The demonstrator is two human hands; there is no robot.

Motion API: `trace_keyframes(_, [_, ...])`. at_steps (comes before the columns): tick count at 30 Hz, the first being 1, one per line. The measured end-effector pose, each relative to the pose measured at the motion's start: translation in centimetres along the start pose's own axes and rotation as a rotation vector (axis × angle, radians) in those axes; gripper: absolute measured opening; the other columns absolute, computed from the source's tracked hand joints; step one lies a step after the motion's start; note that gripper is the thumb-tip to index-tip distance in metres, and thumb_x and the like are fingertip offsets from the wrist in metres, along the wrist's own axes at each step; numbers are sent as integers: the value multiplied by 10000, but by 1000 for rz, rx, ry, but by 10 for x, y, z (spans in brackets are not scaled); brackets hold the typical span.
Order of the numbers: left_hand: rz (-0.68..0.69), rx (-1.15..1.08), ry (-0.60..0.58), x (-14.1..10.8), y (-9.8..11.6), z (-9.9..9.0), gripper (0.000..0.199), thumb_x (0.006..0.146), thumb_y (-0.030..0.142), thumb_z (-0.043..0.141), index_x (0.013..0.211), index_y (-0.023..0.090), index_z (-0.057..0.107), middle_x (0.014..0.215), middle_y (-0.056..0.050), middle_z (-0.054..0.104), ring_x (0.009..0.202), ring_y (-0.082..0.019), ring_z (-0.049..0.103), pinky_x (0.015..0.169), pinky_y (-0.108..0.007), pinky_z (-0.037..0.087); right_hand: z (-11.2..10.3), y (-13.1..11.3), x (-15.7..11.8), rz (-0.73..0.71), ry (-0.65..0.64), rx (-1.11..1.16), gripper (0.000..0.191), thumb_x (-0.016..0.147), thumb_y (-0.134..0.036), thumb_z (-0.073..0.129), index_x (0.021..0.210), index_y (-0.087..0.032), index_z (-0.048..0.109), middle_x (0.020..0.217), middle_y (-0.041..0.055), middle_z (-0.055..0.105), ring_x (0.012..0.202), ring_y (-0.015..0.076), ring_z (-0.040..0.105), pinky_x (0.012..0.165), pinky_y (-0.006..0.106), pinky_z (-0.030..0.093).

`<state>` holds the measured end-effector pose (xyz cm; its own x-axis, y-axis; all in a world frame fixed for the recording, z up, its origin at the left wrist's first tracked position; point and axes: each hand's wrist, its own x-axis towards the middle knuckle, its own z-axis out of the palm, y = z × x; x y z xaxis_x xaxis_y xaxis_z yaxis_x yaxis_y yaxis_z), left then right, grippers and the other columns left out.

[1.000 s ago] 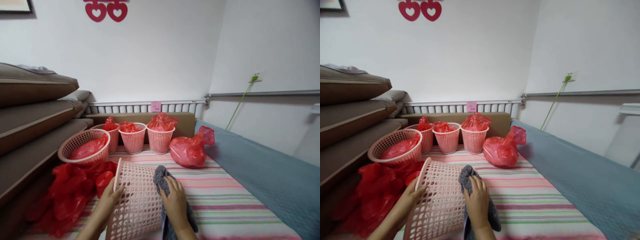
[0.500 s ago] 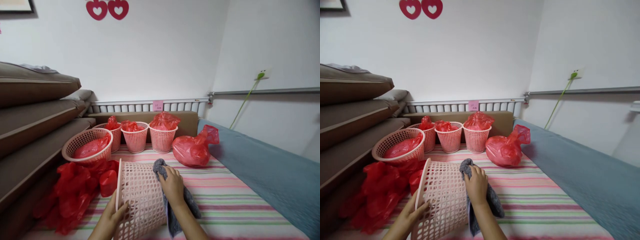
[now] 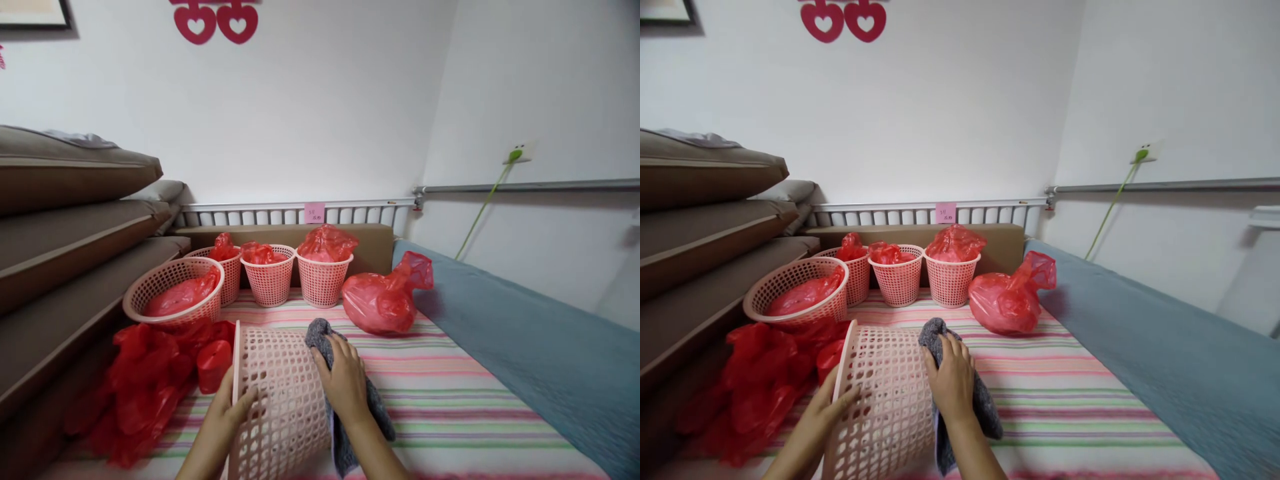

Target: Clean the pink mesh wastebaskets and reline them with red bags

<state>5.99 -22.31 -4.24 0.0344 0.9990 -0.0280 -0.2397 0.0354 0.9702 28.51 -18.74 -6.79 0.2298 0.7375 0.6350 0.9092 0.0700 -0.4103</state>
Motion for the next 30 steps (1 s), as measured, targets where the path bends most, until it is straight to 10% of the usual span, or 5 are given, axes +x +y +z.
trace_keyframes(6, [-52,31,-14,8,24,6,736,648,412,739,1277,189,428,1040,-120,706,862,-308,694,688,-383,552,-2,13,-25,-69,80,54,373,883,-427,481,1131,-167,582,1147,108,617,1055,246,528,920,396,396])
trace_keyframes(24, [-32,-23,-13,-19,-47,-13,1065,614,570,739,1439,226,160,1200,-171,641,1029,-343,643,762,-380,547,6,-7,35,83,-66,-94,308,859,-396,511,1025,-170,639,994,83,669,941,262,565,769,358,384])
trace_keyframes(30, [-54,-59,8,-7,0,1,853,635,425,767,1344,182,360,1130,-149,677,948,-326,675,757,-397,553,-2,2,7,27,14,-5,321,862,-385,519,1069,-157,611,1090,94,642,1011,241,542,849,348,389])
